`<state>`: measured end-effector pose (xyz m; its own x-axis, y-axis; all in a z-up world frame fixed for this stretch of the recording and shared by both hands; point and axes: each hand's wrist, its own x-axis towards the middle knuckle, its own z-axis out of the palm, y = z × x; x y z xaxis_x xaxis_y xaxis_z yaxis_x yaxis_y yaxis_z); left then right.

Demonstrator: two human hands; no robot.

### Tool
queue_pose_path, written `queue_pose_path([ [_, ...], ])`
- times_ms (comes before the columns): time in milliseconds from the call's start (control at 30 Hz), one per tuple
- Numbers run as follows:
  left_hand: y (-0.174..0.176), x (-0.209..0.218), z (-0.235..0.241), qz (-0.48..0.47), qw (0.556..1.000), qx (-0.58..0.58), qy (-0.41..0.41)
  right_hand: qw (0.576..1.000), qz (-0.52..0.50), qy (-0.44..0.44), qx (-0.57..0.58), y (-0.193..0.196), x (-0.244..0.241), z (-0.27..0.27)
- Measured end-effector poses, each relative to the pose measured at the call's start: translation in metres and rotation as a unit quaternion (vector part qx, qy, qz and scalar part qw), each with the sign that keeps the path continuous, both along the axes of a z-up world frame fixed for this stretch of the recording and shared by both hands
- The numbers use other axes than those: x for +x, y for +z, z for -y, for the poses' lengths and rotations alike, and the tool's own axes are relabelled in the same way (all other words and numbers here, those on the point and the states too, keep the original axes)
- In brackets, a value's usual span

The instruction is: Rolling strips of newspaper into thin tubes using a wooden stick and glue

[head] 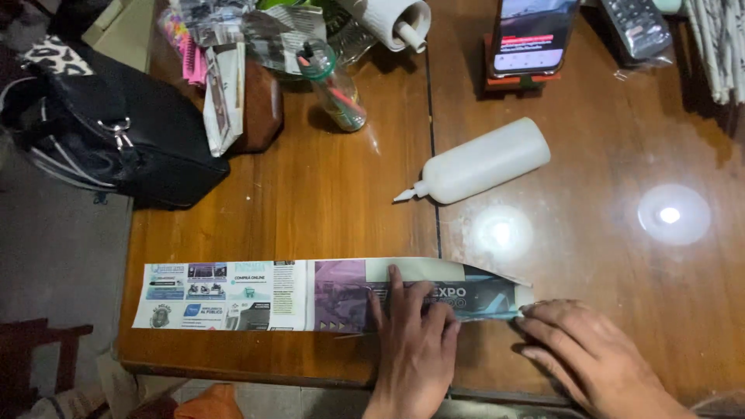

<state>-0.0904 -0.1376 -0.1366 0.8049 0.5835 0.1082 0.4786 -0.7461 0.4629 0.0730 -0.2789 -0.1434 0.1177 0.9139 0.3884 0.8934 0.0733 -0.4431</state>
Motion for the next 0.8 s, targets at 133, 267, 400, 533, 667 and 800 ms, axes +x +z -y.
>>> queue_pose_path([
  [133,-0.007,0.002,0.004,0.001,1.0,0.006,0.017,0.998,0.047,0.01,0.04,-0.028,-0.001,0.001],
  [267,-0.006,0.002,0.004,-0.023,1.0,-0.019,0.004,0.997,0.034,-0.065,-0.008,-0.035,-0.006,0.003],
  [400,-0.009,0.0,0.004,-0.014,1.0,-0.007,-0.004,0.996,-0.007,-0.086,-0.019,-0.04,-0.001,0.003],
  [533,-0.012,0.001,0.005,-0.015,0.999,-0.038,0.009,0.994,-0.002,-0.103,-0.047,-0.035,0.008,0.008],
  [667,-0.015,0.0,0.006,-0.017,1.0,-0.012,0.005,0.992,-0.006,-0.116,-0.055,-0.037,0.017,0.018],
  [800,-0.021,0.001,0.007,-0.026,0.999,0.019,0.016,0.99,0.01,-0.132,-0.056,-0.072,0.026,0.03],
])
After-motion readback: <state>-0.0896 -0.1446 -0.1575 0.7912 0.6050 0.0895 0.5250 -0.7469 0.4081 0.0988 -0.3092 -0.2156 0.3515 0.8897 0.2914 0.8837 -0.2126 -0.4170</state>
